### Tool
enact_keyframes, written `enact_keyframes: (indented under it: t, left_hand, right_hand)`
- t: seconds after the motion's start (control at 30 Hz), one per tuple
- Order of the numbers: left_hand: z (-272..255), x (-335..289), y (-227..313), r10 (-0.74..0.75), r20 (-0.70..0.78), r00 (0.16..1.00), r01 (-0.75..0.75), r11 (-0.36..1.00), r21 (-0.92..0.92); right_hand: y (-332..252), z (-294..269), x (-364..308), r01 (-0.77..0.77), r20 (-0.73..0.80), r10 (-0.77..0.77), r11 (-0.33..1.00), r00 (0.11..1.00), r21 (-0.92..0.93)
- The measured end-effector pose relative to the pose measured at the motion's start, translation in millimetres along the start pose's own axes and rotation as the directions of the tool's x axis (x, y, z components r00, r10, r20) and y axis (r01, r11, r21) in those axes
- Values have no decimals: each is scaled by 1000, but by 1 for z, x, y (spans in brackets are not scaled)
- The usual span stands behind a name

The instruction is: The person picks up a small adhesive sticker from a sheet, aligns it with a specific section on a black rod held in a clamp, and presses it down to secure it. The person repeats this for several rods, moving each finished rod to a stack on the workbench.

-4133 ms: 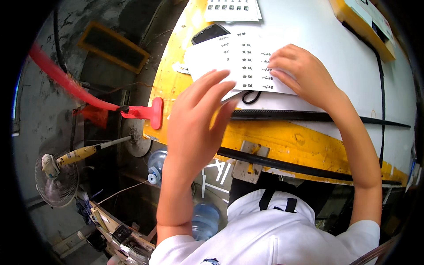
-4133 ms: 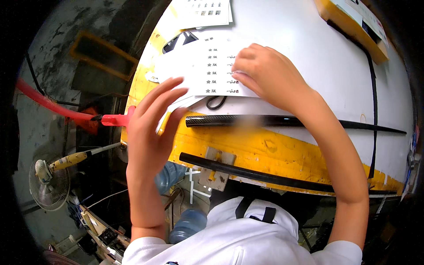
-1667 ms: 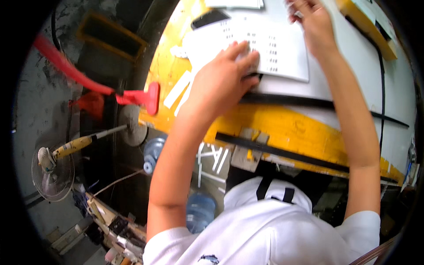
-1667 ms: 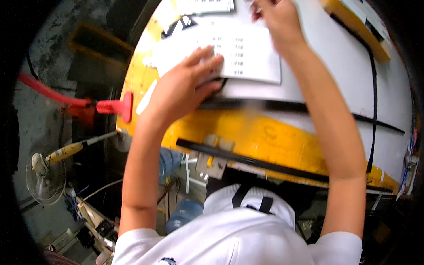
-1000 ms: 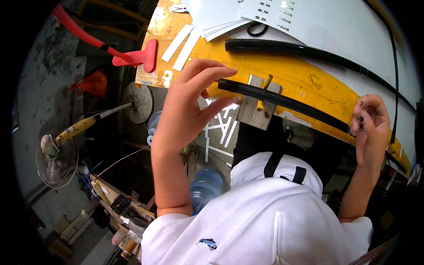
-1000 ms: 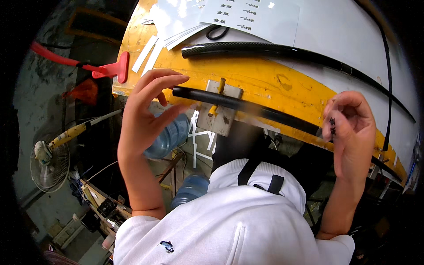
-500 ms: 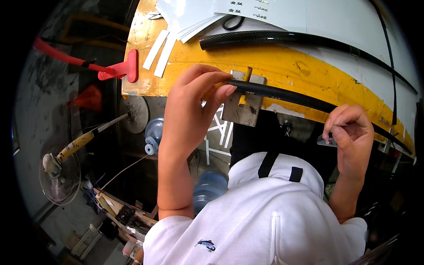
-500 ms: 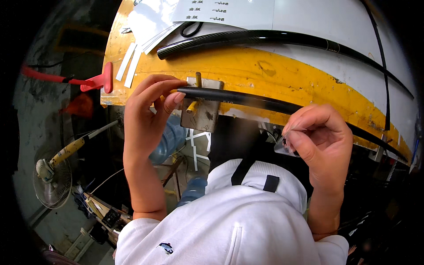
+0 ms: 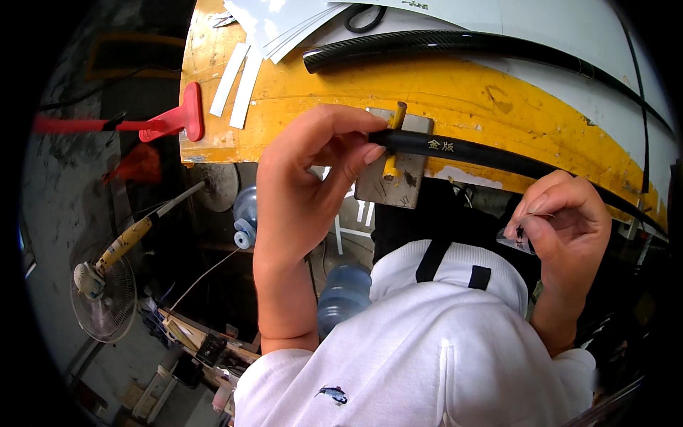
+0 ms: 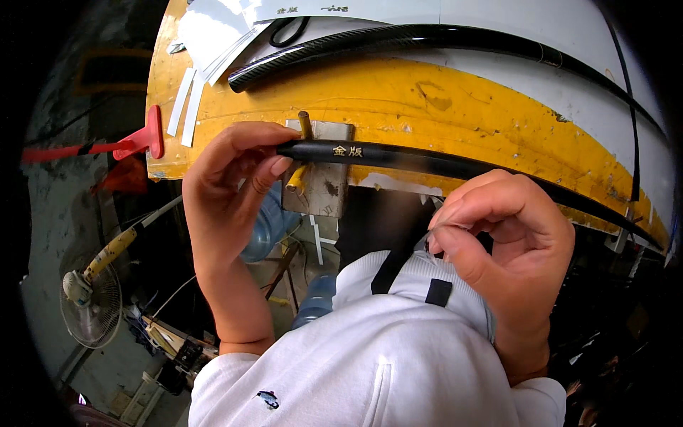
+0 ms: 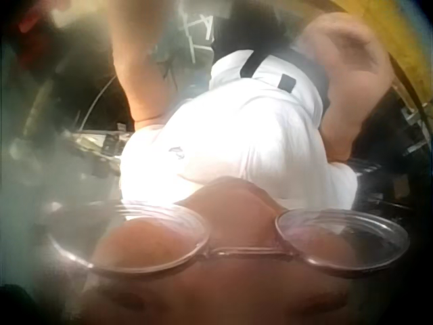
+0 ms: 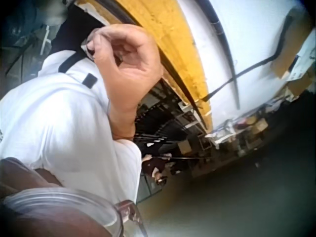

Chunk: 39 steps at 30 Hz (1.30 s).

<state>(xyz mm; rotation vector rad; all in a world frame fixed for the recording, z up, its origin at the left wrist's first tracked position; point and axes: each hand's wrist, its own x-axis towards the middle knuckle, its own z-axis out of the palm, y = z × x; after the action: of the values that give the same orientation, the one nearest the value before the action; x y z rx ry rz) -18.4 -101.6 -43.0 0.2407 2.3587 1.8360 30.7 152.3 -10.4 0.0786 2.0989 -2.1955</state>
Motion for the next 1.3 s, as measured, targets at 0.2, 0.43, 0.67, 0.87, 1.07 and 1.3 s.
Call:
enact_keyframes:
  t: [0.2,0.43,0.67,0.87,1.07,1.3]
  left_hand:
    - [2,-4,10,126,-100,987,-113,986,126]
    - [31,-43,46,159,-27,987,-159,987,2]
    - [53,-61,59,-190,68,979,199,965,-173]
    - [54,-54,67,25,96,995,-20,998,-53]
    - [67,-60,62,-106,-15,994,79,823,-563]
    - [73,-64,56,-126,-72,989,62,819,-571]
  right_hand:
    - [-4,6,1,-67,-43,67,998,997,3]
    - [-15,28,-5,-230,-99,237,971,967,71]
    - [-23,25,-20,-118,9,117,993,993,21]
    - [-22,10,-7,400,381,-276,867,882,-298]
    - [-24,30,-27,-165,142,157,985,977,41]
    - [0,28,-27,-101,123,75,969,990,226]
